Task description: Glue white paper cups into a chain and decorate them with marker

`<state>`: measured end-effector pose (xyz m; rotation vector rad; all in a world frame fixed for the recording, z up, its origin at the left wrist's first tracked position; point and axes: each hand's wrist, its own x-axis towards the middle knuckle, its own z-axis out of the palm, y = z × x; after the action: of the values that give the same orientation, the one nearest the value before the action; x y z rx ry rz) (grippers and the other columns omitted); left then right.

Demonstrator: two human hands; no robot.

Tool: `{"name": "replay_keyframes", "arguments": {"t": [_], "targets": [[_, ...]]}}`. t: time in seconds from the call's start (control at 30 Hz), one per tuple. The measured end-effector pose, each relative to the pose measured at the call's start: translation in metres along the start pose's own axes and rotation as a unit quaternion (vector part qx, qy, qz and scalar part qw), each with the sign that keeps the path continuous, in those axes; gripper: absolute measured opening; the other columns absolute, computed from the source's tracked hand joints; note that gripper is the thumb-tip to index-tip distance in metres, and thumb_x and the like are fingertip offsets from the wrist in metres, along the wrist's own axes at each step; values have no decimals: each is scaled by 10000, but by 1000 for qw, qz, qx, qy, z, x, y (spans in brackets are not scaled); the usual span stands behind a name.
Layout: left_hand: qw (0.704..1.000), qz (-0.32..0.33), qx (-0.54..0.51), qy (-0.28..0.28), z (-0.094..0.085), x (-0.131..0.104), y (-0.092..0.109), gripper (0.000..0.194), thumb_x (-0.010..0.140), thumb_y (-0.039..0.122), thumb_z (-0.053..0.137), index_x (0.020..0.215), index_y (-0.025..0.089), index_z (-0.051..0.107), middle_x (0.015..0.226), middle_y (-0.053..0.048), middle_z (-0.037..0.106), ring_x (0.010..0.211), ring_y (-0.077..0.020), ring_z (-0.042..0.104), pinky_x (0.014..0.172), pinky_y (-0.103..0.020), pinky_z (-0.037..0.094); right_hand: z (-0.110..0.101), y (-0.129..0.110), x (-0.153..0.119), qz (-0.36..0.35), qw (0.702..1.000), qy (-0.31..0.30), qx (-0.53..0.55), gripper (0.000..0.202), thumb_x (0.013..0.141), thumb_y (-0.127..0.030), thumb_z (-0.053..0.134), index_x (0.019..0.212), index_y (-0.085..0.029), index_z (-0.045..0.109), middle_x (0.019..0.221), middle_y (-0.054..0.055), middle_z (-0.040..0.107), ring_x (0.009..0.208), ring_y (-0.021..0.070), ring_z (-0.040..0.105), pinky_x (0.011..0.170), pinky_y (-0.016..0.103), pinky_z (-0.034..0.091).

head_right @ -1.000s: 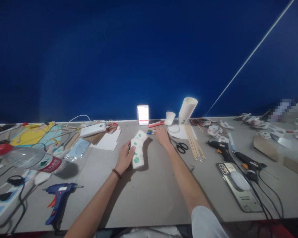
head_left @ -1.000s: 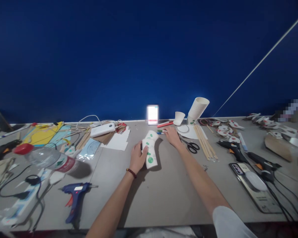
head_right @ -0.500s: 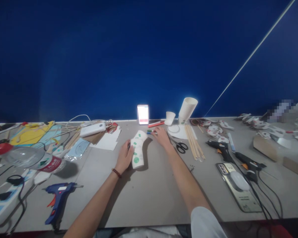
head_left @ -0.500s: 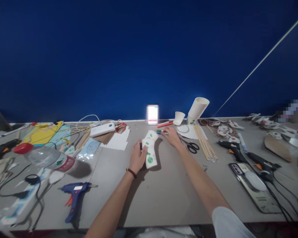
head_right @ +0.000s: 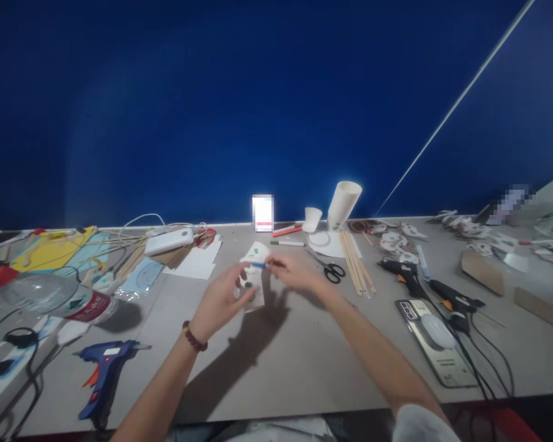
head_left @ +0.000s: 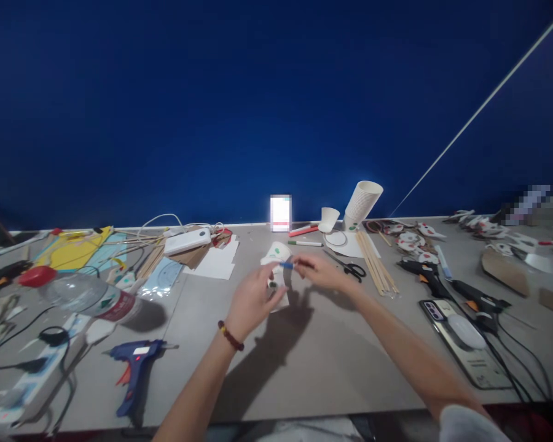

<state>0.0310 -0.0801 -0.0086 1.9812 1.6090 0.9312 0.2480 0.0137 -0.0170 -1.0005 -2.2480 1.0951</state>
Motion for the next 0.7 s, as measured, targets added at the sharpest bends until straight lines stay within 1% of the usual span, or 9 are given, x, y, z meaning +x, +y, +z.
{"name": "replay_keyframes", "arguments": {"t": [0.07, 0.1, 0.2, 0.33, 0.4, 0.47, 0.53, 0.63, 0.7], "targets": [[992, 17, 120, -42, -5, -13, 16, 153, 922, 355, 622, 979, 215, 647, 862, -78, 684, 829, -250, 639, 767, -346, 452, 6, -25, -26, -19, 995, -99, -23, 254, 1001, -332, 490, 1102, -211, 690, 926, 43, 735, 804, 188, 649, 758, 308, 499], [983, 29, 159, -83, -6, -20, 22, 139, 926, 354, 626, 913, 217, 639, 836, -80, 688, 828, -255, 648, 757, -347, 444, 8, -35, -37, -34, 990, -131, -47, 252, 1004, -302, 482, 1064, -199, 703, 958, 61, 745, 845, 198, 653, 778, 314, 489], [952, 66, 218, -202, -3, -40, 36, 168, 901, 374, 690, 937, 214, 654, 858, -88, 721, 842, -263, 676, 725, -342, 428, 13, -56, -61, -71, 973, -200, -93, 264, 1016, -275, 482, 937, -174, 712, 926, 78, 746, 833, 200, 644, 747, 297, 466], [910, 70, 294, -284, 0, -63, 48, 219, 974, 365, 588, 925, 174, 682, 806, -132, 730, 763, -281, 697, 664, -352, 400, 30, -74, -82, -95, 952, -215, -194, 232, 1028, -271, 494, 974, -185, 703, 926, 73, 749, 787, 195, 645, 699, 292, 439], [901, 92, 283, -316, -4, -76, 50, 254, 988, 390, 552, 906, 188, 684, 761, -125, 729, 690, -274, 690, 630, -350, 390, 41, -77, -95, -125, 945, -208, -220, 229, 1035, -263, 481, 1029, -193, 699, 917, 70, 752, 783, 194, 651, 696, 292, 445], [894, 104, 270, -343, -15, -89, 45, 228, 969, 378, 568, 868, 206, 678, 737, -113, 737, 648, -262, 688, 622, -344, 397, 45, -71, -109, -178, 941, -187, -219, 241, 1033, -260, 468, 1078, -194, 696, 894, 81, 753, 799, 207, 660, 700, 303, 467], [893, 52, 306, -325, -37, -104, 31, 213, 942, 357, 579, 807, 219, 668, 700, -114, 737, 640, -278, 693, 644, -355, 420, 32, -56, -125, -166, 957, -102, -214, 292, 1039, -264, 421, 1106, -241, 704, 921, 83, 763, 826, 223, 681, 725, 325, 500], [896, -83, 370, -233, -81, -125, -7, 221, 924, 394, 558, 825, 247, 689, 724, -112, 753, 708, -314, 718, 636, -354, 433, -10, -23, -145, -26, 975, 80, -207, 334, 1035, -301, 398, 1171, -312, 703, 1064, 98, 773, 928, 254, 721, 801, 379, 549], [900, -152, 379, -151, -107, -133, -33, 275, 907, 483, 548, 812, 262, 681, 703, -99, 740, 660, -304, 700, 626, -351, 440, -35, -6, -153, 32, 974, 140, -177, 292, 1002, -410, 473, 1149, -329, 712, 1081, 104, 776, 983, 295, 731, 830, 424, 570]]}}
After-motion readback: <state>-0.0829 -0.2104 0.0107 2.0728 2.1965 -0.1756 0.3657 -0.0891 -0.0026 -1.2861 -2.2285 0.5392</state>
